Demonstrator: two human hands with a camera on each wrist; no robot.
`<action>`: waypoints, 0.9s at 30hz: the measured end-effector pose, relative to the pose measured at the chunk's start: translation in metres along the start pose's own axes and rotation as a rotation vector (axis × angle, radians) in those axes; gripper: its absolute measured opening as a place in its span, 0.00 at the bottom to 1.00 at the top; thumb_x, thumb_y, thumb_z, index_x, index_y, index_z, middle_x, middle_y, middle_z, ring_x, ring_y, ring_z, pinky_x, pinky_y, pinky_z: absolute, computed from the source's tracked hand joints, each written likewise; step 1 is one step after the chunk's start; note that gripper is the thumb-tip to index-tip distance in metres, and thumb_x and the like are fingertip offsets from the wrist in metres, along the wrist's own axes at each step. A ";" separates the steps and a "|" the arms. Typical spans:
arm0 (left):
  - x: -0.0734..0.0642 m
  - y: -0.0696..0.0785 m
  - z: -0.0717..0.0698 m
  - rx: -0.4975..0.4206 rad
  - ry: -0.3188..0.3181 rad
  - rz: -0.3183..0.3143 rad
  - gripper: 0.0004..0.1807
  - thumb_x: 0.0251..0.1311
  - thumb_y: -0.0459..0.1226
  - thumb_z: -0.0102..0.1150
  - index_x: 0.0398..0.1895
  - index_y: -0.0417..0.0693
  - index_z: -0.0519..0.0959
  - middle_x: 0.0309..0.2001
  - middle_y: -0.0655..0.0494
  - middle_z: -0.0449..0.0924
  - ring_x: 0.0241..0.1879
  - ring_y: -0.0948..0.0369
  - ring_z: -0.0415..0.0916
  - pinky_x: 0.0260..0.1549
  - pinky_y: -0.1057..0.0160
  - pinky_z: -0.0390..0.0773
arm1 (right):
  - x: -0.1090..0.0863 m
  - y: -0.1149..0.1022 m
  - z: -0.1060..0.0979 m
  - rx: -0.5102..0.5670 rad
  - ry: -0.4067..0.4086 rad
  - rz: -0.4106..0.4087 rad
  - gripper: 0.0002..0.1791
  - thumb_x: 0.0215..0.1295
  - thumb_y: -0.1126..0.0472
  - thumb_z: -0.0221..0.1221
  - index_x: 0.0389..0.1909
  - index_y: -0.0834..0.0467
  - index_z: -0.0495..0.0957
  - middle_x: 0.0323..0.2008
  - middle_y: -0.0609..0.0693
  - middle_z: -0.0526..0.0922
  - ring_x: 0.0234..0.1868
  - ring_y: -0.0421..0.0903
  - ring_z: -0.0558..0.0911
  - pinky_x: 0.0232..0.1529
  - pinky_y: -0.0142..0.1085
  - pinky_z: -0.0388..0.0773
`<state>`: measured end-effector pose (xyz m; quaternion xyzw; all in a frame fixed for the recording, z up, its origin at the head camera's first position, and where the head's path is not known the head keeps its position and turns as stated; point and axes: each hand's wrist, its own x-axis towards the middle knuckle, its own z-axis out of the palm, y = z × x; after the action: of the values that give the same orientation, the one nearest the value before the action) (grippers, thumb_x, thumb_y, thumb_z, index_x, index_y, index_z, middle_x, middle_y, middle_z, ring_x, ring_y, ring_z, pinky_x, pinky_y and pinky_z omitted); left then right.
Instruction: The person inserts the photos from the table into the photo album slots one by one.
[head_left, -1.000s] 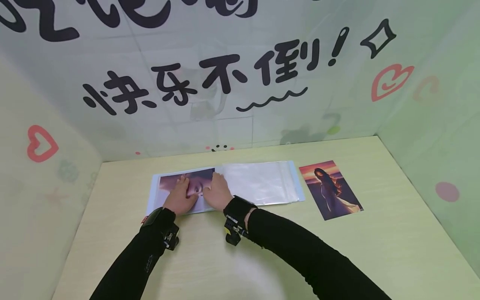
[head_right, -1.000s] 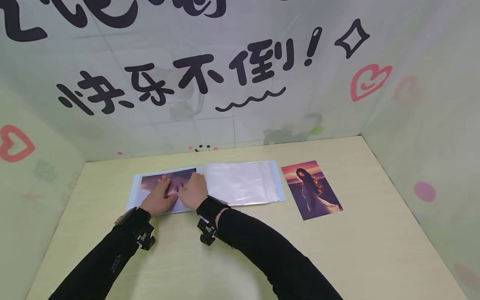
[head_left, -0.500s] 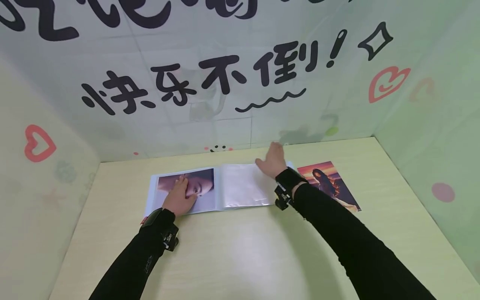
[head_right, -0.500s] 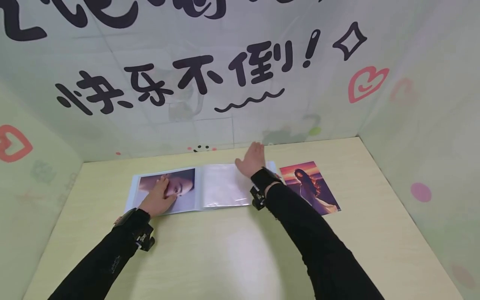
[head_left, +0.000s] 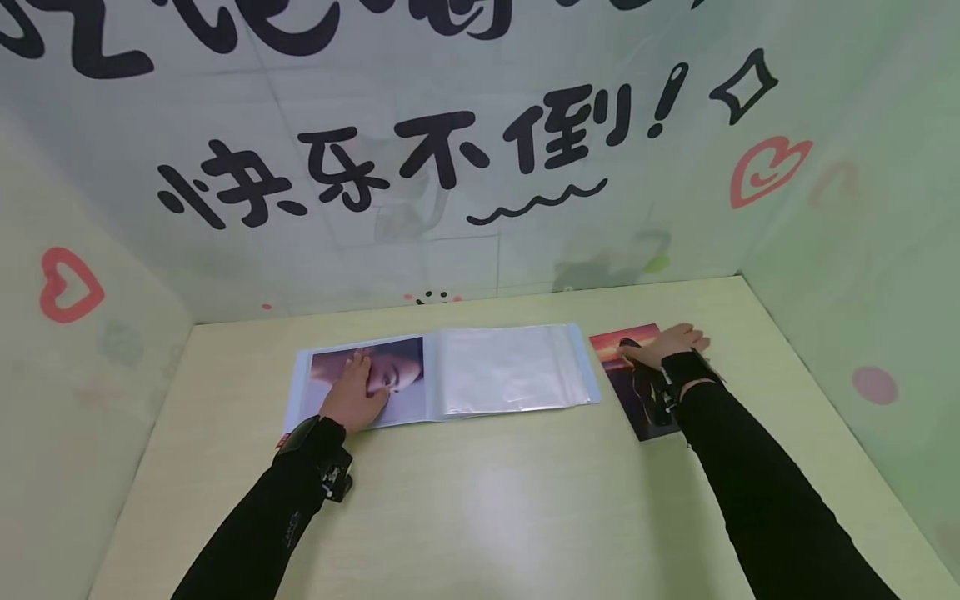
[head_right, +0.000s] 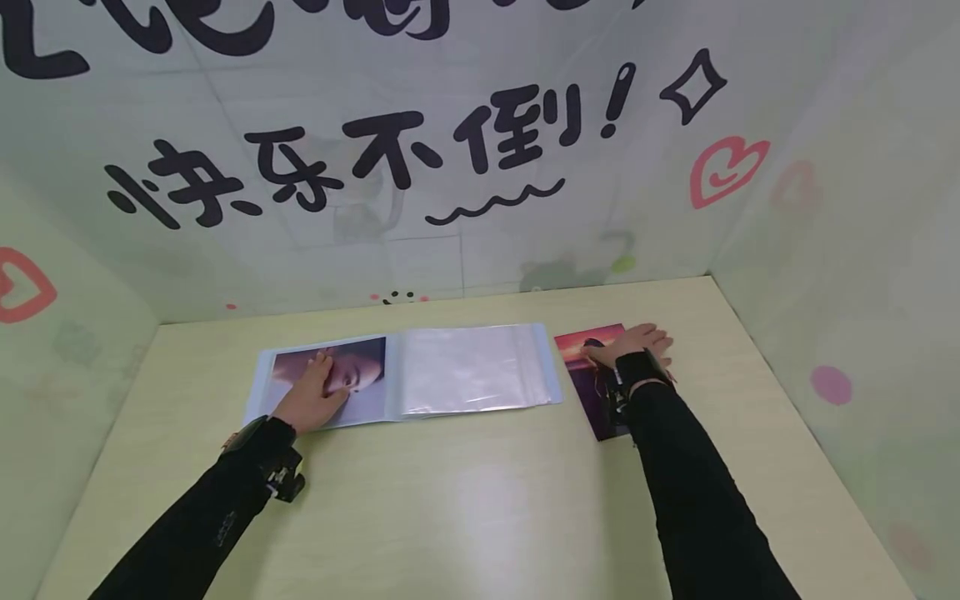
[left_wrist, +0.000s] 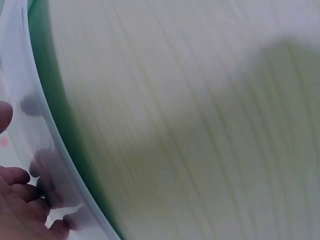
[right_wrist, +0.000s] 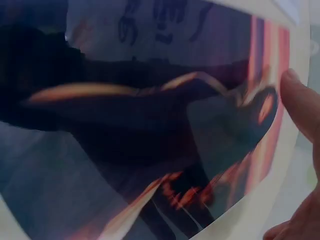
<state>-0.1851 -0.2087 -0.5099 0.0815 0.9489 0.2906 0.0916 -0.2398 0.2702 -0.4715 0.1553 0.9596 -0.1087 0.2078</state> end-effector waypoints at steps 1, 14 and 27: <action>0.000 0.001 -0.001 -0.003 0.000 0.000 0.38 0.58 0.40 0.47 0.63 0.20 0.49 0.66 0.27 0.41 0.66 0.38 0.38 0.63 0.45 0.44 | -0.001 0.006 0.001 -0.022 -0.012 0.009 0.65 0.52 0.31 0.51 0.59 0.86 0.35 0.60 0.84 0.40 0.62 0.75 0.43 0.61 0.62 0.41; -0.003 0.003 -0.003 -0.002 -0.010 -0.004 0.38 0.59 0.40 0.46 0.64 0.21 0.48 0.66 0.27 0.40 0.66 0.38 0.37 0.63 0.43 0.44 | 0.003 0.035 0.008 0.113 -0.073 0.176 0.71 0.33 0.24 0.59 0.57 0.83 0.48 0.46 0.78 0.54 0.49 0.69 0.57 0.42 0.62 0.68; -0.002 0.004 -0.002 0.009 0.006 -0.003 0.37 0.60 0.39 0.46 0.64 0.21 0.48 0.66 0.28 0.41 0.66 0.37 0.38 0.63 0.44 0.44 | -0.009 0.034 0.002 0.009 -0.027 0.063 0.49 0.47 0.36 0.61 0.45 0.81 0.62 0.40 0.72 0.64 0.41 0.65 0.65 0.41 0.52 0.68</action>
<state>-0.1827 -0.2065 -0.5057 0.0797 0.9506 0.2867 0.0890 -0.2200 0.2988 -0.4742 0.1849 0.9509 -0.1084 0.2234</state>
